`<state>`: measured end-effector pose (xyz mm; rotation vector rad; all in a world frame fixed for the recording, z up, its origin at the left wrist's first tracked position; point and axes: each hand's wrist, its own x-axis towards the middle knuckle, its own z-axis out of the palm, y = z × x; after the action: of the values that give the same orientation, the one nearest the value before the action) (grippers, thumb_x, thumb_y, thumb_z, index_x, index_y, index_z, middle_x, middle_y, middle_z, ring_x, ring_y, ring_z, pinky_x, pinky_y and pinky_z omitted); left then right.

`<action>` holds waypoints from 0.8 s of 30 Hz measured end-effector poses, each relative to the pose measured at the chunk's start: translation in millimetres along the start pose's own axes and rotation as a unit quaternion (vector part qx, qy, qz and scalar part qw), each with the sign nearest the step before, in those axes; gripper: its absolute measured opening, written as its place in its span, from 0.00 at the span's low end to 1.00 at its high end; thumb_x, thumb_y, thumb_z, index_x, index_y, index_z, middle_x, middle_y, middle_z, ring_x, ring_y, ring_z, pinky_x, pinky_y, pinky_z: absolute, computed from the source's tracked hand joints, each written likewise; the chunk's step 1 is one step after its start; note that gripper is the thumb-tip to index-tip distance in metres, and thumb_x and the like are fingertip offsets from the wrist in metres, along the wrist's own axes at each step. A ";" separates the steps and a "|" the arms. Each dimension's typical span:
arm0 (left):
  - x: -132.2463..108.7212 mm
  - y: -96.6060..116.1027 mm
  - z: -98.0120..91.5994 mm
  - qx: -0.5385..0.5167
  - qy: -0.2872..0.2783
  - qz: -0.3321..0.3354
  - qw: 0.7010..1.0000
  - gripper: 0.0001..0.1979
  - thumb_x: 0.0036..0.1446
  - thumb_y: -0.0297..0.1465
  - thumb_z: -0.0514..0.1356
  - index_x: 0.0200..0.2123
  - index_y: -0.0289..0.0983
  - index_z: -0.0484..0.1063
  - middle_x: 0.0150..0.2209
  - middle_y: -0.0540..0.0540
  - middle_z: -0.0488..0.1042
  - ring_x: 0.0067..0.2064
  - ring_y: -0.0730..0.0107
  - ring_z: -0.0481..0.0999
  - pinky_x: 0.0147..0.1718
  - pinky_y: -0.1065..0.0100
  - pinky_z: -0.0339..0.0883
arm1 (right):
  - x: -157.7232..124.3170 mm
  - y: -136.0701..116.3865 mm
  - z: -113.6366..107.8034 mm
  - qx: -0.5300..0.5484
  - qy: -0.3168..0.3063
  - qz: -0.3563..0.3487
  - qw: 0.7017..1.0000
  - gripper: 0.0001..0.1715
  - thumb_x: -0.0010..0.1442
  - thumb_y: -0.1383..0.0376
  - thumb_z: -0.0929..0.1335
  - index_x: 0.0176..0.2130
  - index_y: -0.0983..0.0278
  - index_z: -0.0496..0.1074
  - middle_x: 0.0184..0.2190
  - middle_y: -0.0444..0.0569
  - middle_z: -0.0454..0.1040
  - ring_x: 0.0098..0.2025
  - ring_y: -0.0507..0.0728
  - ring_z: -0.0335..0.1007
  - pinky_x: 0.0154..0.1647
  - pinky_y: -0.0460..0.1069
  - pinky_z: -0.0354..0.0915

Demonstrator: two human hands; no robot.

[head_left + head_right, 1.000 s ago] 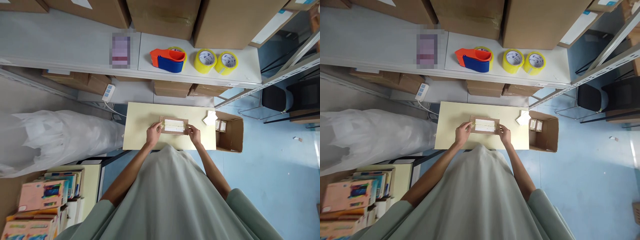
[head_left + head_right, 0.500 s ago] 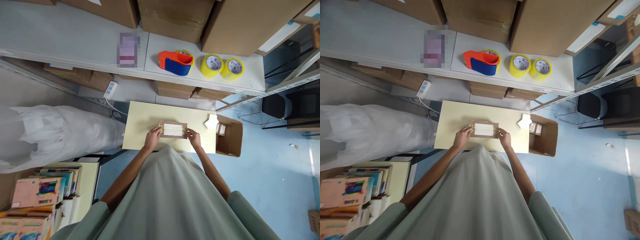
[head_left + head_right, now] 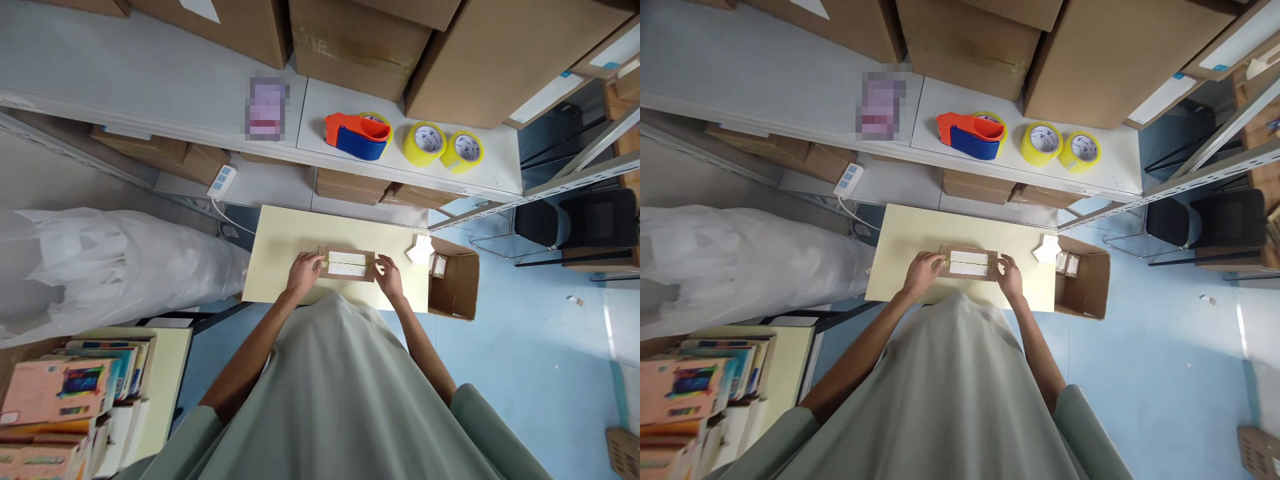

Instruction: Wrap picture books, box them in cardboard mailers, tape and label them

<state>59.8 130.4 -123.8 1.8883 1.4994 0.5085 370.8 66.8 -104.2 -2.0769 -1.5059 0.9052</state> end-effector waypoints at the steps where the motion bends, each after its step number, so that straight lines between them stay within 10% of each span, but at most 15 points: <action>1: 0.8 2.1 -3.0 -0.005 0.001 0.005 1.000 0.14 0.68 0.24 0.65 0.50 0.42 0.87 0.51 0.39 0.89 0.58 0.46 0.84 0.60 0.48 0.81 | 0.9 -4.3 -2.9 -0.010 0.002 -0.005 1.000 0.14 0.74 0.57 0.70 0.51 0.58 0.84 0.71 0.60 0.77 0.50 0.64 0.87 0.59 0.63 0.84; 16: 90.0 119.3 -111.1 -0.094 0.221 0.199 0.950 0.08 0.74 0.35 0.65 0.41 0.41 0.83 0.42 0.46 0.88 0.47 0.59 0.85 0.53 0.58 0.78 | 122.4 -196.2 -97.2 -0.124 0.167 -0.353 0.912 0.31 0.82 0.46 0.62 0.73 0.58 0.68 0.70 0.62 0.74 0.75 0.73 0.69 0.76 0.74 0.68; 24: 86.1 150.2 -151.8 -0.115 0.248 0.224 0.935 0.09 0.73 0.27 0.61 0.45 0.41 0.83 0.45 0.47 0.88 0.50 0.60 0.84 0.57 0.59 0.76 | 227.7 -247.6 -87.4 -0.210 0.168 -0.342 0.900 0.36 0.82 0.45 0.66 0.64 0.75 0.71 0.64 0.75 0.76 0.70 0.79 0.74 0.73 0.80 0.66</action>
<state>87.3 233.9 80.2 1.9984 1.2108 1.3968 312.6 366.2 62.5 -1.6089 -2.1302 -0.0488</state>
